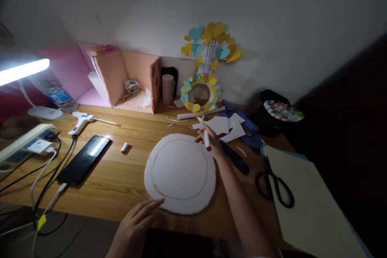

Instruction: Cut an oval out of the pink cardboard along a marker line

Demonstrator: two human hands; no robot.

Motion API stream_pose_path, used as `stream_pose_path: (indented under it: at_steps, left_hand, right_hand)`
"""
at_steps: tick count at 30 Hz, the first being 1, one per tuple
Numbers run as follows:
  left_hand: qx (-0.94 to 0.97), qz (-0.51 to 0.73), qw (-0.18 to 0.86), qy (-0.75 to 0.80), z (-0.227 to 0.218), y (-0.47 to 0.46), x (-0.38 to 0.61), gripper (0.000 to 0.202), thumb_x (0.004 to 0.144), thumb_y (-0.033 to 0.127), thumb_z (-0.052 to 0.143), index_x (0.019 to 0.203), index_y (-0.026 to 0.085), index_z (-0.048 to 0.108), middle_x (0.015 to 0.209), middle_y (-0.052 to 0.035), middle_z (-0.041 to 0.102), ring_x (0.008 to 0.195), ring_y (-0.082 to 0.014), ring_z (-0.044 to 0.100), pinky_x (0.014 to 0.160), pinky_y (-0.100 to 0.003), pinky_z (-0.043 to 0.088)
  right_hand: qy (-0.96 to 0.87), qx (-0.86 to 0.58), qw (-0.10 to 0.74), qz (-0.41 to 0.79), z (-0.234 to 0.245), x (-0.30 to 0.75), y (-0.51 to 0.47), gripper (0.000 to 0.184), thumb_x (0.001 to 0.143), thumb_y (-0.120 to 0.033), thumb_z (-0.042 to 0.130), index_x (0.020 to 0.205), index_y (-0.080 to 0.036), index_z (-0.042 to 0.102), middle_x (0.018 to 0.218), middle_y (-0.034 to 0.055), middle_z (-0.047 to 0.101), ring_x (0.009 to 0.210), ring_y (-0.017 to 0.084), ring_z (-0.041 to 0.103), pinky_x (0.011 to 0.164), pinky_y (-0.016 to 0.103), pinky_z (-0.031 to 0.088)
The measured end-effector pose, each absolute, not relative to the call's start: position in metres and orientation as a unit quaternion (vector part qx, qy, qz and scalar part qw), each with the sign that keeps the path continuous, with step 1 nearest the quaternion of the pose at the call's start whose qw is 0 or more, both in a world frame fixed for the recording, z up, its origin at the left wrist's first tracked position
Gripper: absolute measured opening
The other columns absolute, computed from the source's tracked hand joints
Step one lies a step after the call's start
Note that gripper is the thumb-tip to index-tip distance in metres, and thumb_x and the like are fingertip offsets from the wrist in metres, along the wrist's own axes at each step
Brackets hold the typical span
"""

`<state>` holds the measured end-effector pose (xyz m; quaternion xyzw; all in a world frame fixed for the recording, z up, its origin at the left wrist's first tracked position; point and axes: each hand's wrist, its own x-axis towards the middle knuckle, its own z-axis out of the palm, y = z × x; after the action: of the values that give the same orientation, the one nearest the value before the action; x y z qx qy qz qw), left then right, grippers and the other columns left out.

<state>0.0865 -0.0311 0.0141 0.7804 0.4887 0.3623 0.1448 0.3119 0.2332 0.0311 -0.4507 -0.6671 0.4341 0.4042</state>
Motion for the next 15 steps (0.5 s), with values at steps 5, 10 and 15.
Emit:
stream_pose_path:
  at_steps: [5,10,15]
  left_hand:
    - [0.634,0.425,0.259,0.591,0.014,-0.059,0.065,0.037,0.090,0.015,0.041,0.122,0.029,0.055,0.126,-0.0047,0.062,0.114,-0.0193,0.059,0.089,-0.031,0.054]
    - [0.503,0.436,0.431,0.609,0.016,-0.053,0.059,0.035,0.090,0.035,0.048,0.122,0.025,0.059,0.128,-0.0052,0.061,0.117,-0.0233,0.056,0.095,-0.037,0.049]
    - [0.420,0.482,0.451,0.623,0.010,-0.013,0.046,0.040,0.078,0.048,0.058,0.106,0.022,0.069,0.126,-0.0060,0.062,0.122,-0.0281,0.051,0.104,-0.045,0.039]
  right_hand:
    - [-0.680,-0.489,0.400,0.373,0.024,0.352,0.211,0.027,0.076,-0.048,0.062,0.086,-0.024,0.054,0.086,0.0044,0.068,0.085,0.024,0.065,0.078,0.038,0.049]
    - [-0.677,-0.527,0.384,0.343,0.010,0.370,0.178,0.020,0.079,-0.043,0.058,0.085,-0.025,0.057,0.085,0.0046,0.067,0.082,0.026,0.064,0.077,0.041,0.050]
    - [-0.649,-0.557,0.409,0.318,-0.005,0.378,0.132,0.020,0.081,-0.043,0.055,0.087,-0.024,0.056,0.092,0.0075,0.068,0.090,0.028,0.064,0.083,0.045,0.050]
